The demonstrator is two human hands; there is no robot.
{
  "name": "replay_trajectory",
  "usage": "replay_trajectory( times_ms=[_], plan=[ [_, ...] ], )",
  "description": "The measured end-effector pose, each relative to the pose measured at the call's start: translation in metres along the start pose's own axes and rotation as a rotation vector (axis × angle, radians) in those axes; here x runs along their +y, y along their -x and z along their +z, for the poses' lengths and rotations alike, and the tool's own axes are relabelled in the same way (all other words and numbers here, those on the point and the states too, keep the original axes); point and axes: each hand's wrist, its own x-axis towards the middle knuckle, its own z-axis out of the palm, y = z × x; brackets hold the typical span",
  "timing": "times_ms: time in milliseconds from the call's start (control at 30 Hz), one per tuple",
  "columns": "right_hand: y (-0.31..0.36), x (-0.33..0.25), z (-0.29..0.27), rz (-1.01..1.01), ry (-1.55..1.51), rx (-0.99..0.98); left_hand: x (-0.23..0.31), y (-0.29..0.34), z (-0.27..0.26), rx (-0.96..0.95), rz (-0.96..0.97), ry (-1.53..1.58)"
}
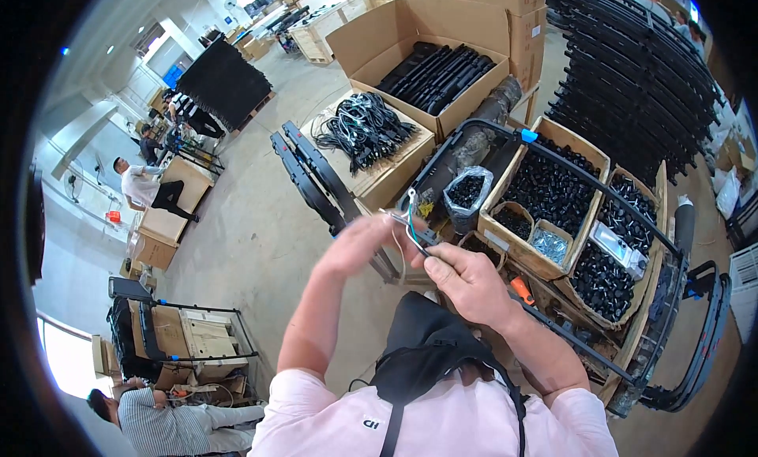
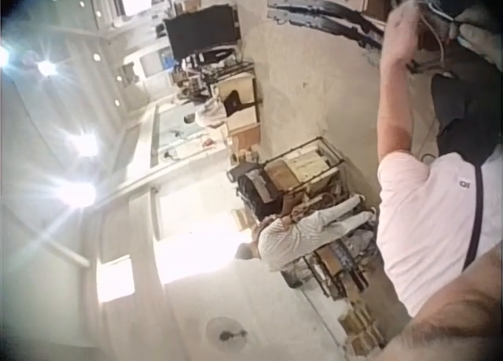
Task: Assembling the housing and internal wiring components of a lawn mower using an electric screwdriver.
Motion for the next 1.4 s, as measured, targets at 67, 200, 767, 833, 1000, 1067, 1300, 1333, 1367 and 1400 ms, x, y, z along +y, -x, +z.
replay_trajectory(
  times_ms=[67, 200, 767, 833, 1000, 1067, 1300, 1333, 1367, 1400],
  plan=[
    [0.006, 0.007, -0.003, 0.045, 0.008, -0.005, -0.024, 0.005, 0.024, -0.092, -0.042, 0.226],
    [0.015, 0.025, 0.000, 0.105, -0.001, 0.015, -0.045, 0.003, 0.060, 0.206, 0.104, 0.556],
    [-0.034, 0.119, 0.049, 0.299, 0.050, 0.084, -0.128, 0.000, 0.001, 0.546, -0.100, 0.512],
    [-0.043, 0.132, 0.054, 0.307, 0.045, 0.100, -0.136, 0.002, -0.008, 0.514, -0.167, 0.612],
    [-0.067, 0.142, 0.068, 0.341, 0.160, 0.112, -0.169, 0.005, -0.026, 0.421, -0.226, 0.717],
    [-0.076, 0.148, 0.072, 0.317, 0.182, 0.117, -0.177, 0.002, -0.037, 0.441, -0.255, 0.705],
    [-0.099, 0.171, 0.079, 0.609, -0.223, 0.072, -0.203, -0.006, -0.069, 0.470, -0.324, 0.619],
    [-0.102, 0.178, 0.080, 0.688, -0.410, 0.090, -0.210, -0.006, -0.072, 0.465, -0.360, 0.649],
    [-0.104, 0.182, 0.080, 0.695, -0.414, 0.101, -0.220, -0.007, -0.075, 0.456, -0.370, 0.652],
    [-0.106, 0.186, 0.080, 0.751, -0.531, 0.126, -0.231, -0.008, -0.076, 0.427, -0.383, 0.759]
  ],
)
